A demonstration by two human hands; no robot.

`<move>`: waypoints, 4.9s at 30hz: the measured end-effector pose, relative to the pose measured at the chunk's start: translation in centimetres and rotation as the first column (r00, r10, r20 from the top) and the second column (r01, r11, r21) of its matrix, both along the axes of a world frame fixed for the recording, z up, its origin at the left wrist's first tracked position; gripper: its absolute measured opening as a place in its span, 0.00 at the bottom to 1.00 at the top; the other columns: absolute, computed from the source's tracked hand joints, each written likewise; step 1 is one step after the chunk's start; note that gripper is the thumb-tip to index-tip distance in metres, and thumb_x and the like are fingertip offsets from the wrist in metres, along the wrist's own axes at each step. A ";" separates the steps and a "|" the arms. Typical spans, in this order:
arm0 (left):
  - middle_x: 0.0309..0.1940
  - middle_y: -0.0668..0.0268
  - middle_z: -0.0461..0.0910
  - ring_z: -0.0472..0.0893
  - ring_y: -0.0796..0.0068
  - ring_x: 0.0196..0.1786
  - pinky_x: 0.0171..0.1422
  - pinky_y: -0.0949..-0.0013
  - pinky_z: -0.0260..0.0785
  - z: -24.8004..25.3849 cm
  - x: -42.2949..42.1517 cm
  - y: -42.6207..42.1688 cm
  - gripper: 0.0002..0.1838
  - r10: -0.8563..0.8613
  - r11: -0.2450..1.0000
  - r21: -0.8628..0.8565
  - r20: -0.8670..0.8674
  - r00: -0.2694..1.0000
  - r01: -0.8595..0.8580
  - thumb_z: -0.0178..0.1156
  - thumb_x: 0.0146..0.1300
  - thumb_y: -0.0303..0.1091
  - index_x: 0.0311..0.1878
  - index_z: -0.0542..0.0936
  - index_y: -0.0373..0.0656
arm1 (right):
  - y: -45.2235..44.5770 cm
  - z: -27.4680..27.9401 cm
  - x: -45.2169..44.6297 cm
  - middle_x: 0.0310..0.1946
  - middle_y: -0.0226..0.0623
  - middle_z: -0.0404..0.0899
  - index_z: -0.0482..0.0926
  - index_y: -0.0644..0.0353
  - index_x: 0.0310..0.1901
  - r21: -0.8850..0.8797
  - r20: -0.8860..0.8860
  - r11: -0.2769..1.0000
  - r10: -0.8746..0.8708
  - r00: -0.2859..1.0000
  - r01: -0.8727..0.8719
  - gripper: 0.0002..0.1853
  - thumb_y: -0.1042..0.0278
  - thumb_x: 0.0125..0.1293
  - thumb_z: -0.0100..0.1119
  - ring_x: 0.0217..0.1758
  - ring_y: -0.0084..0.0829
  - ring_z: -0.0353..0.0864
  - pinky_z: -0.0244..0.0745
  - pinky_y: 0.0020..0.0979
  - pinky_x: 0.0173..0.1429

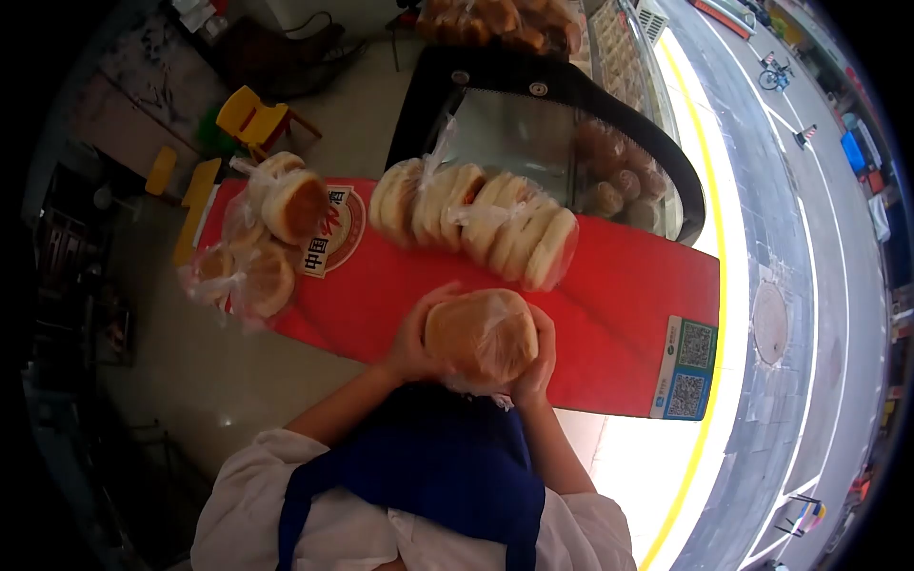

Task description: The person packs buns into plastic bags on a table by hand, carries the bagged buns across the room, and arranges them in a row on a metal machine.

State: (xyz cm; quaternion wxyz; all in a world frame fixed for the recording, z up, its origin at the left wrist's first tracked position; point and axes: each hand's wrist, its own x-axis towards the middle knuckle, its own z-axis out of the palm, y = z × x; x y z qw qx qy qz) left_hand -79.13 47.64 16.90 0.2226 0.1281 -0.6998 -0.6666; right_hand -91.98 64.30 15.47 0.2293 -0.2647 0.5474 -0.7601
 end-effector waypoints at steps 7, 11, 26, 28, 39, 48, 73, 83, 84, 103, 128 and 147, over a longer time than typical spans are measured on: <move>0.69 0.52 0.63 0.64 0.58 0.71 0.75 0.59 0.56 -0.7 0.5 1.6 0.64 -0.040 0.999 -0.016 -0.093 0.995 0.039 0.83 0.33 0.53 0.71 0.57 0.40 | 0.5 -5.9 0.8 0.69 0.44 0.63 0.59 0.63 0.70 -0.158 0.369 0.987 0.040 0.929 0.021 0.49 0.22 0.65 0.34 0.73 0.39 0.60 0.56 0.40 0.74; 0.67 0.53 0.66 0.68 0.60 0.69 0.72 0.58 0.61 -0.2 -0.5 0.7 0.53 0.149 0.988 0.005 0.147 0.978 -0.152 0.72 0.53 0.58 0.73 0.57 0.41 | -0.7 0.7 1.3 0.69 0.40 0.65 0.59 0.59 0.72 0.064 0.461 0.992 -0.129 0.878 0.112 0.49 0.21 0.66 0.27 0.72 0.40 0.62 0.58 0.41 0.73; 0.65 0.46 0.67 0.73 0.48 0.64 0.65 0.53 0.67 -0.2 6.7 -5.6 0.51 -0.122 0.967 -0.131 0.508 0.853 0.216 0.35 0.65 0.75 0.74 0.53 0.38 | 1.3 -0.2 3.0 0.68 0.41 0.65 0.62 0.63 0.69 0.425 0.252 0.890 0.058 0.966 -0.165 0.33 0.41 0.77 0.31 0.71 0.33 0.62 0.56 0.35 0.73; 0.67 0.48 0.65 0.68 0.49 0.68 0.70 0.52 0.60 0.0 5.4 -5.6 0.52 -0.109 0.911 -0.350 0.311 0.944 0.220 0.46 0.62 0.72 0.74 0.53 0.36 | 0.7 -0.3 3.1 0.67 0.43 0.65 0.63 0.64 0.67 0.455 -0.065 0.890 0.014 0.998 0.017 0.34 0.41 0.76 0.31 0.71 0.35 0.63 0.56 0.36 0.73; 0.69 0.49 0.61 0.62 0.50 0.72 0.75 0.54 0.56 -0.4 1.1 -3.0 0.74 -0.172 0.869 -0.488 -0.137 0.975 0.085 0.82 0.20 0.63 0.71 0.57 0.33 | -1.3 -5.2 4.6 0.68 0.47 0.63 0.55 0.67 0.71 -0.099 0.285 0.991 -0.058 0.957 0.090 0.55 0.19 0.60 0.40 0.70 0.40 0.65 0.61 0.42 0.71; 0.71 0.46 0.58 0.65 0.46 0.69 0.72 0.53 0.61 -0.3 0.3 -4.1 0.64 -0.253 0.774 -0.626 -0.175 0.951 0.091 0.80 0.34 0.59 0.71 0.58 0.36 | -1.8 -4.2 3.4 0.70 0.45 0.61 0.53 0.63 0.73 -0.015 0.033 0.995 -0.098 0.995 0.099 0.54 0.19 0.61 0.40 0.72 0.41 0.62 0.60 0.42 0.73; 0.69 0.60 0.66 0.66 0.65 0.71 0.78 0.60 0.52 5.7 -4.8 0.2 0.33 -0.595 0.797 0.005 -0.170 0.786 0.604 0.41 0.72 0.57 0.71 0.64 0.43 | 4.7 3.6 1.5 0.73 0.47 0.55 0.48 0.59 0.74 0.442 -0.071 0.883 0.208 0.976 -0.156 0.59 0.40 0.48 0.72 0.76 0.44 0.54 0.50 0.48 0.77; 0.69 0.50 0.60 0.61 0.51 0.72 0.77 0.57 0.52 13.2 -14.6 1.3 0.47 -0.551 0.720 0.324 -0.270 0.790 0.613 0.70 0.56 0.46 0.72 0.55 0.41 | 4.3 9.7 -10.9 0.74 0.45 0.51 0.48 0.59 0.74 0.074 -0.588 0.879 -0.343 0.732 0.471 0.53 0.36 0.56 0.60 0.77 0.46 0.51 0.46 0.45 0.78; 0.70 0.47 0.58 0.59 0.47 0.73 0.77 0.55 0.51 16.3 -15.1 0.2 0.51 -0.461 0.879 -0.025 -0.306 0.833 0.477 0.74 0.53 0.44 0.73 0.53 0.40 | 2.5 11.6 -13.1 0.74 0.46 0.51 0.48 0.60 0.74 -0.013 -0.595 0.865 -0.410 0.691 0.502 0.53 0.37 0.55 0.61 0.76 0.46 0.52 0.47 0.45 0.78; 0.64 0.50 0.69 0.72 0.53 0.65 0.66 0.57 0.68 12.8 3.8 -6.9 0.26 0.238 0.825 -0.565 0.352 0.905 0.003 0.70 0.58 0.37 0.59 0.75 0.43 | -37.1 22.2 -43.9 0.67 0.56 0.59 0.42 0.66 0.74 -0.309 -0.750 0.874 -0.467 0.469 0.375 0.61 0.57 0.44 0.73 0.69 0.51 0.65 0.64 0.44 0.69; 0.68 0.65 0.65 0.65 0.67 0.70 0.72 0.56 0.59 1.6 -10.4 -0.6 0.36 -0.077 0.338 0.924 0.218 0.973 -0.180 0.42 0.71 0.66 0.71 0.60 0.49 | -12.2 9.0 -19.3 0.34 0.50 0.82 0.81 0.61 0.41 0.507 -0.757 0.840 0.324 0.567 0.196 0.18 0.55 0.57 0.66 0.41 0.47 0.83 0.76 0.41 0.48; 0.66 0.55 0.61 0.62 0.59 0.71 0.74 0.57 0.57 -1.4 -3.8 -1.9 0.68 0.056 0.969 -0.228 -0.181 0.982 -0.097 0.83 0.32 0.50 0.73 0.51 0.36 | -0.4 -1.4 0.4 0.69 0.46 0.54 0.40 0.64 0.74 0.098 -0.387 0.990 -0.054 0.920 0.100 0.68 0.50 0.40 0.83 0.74 0.41 0.57 0.57 0.42 0.74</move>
